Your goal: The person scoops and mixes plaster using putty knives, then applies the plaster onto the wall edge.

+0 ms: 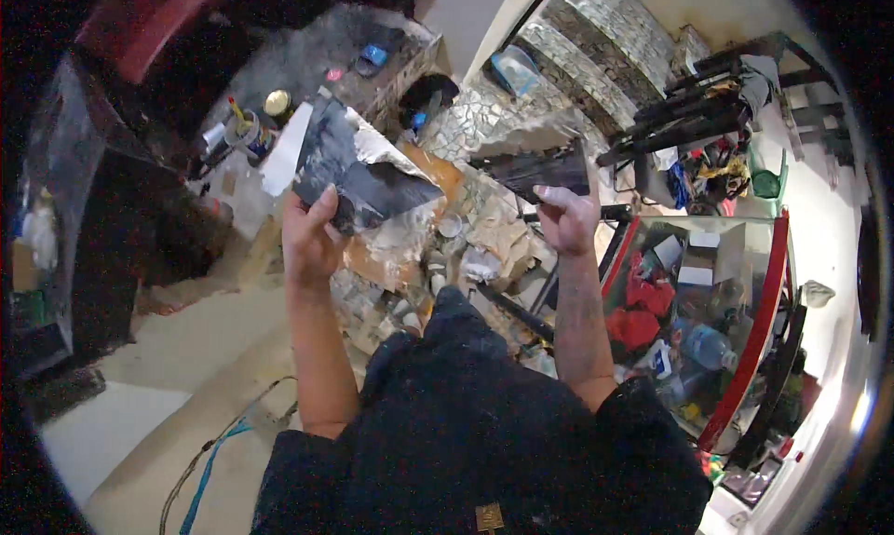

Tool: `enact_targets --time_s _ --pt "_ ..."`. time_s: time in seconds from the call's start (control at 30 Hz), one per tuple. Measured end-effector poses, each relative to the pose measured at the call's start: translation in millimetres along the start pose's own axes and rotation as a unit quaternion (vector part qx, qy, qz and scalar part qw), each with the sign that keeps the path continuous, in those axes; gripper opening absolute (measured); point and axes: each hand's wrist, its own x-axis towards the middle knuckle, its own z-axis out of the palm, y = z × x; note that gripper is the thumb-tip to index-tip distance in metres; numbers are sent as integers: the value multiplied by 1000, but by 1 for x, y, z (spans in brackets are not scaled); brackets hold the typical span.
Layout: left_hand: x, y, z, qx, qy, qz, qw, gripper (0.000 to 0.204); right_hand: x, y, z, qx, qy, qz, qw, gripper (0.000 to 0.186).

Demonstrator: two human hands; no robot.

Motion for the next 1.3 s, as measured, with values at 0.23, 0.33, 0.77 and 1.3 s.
enact_targets --time_s 0.23,0.33,0.77,1.3 --pt "-3 -16 33 20 140 -36 989 38 33 -74 33 423 65 280 859 62" --pt "-4 -27 43 -26 111 10 993 29 40 -49 43 341 -69 27 937 54" --pt "-6 -28 72 -66 246 72 964 25 96 -47 48 94 -349 -349 865 49" --pt "-50 -1 35 -45 342 140 928 26 61 -69 110 293 -405 -177 848 52"
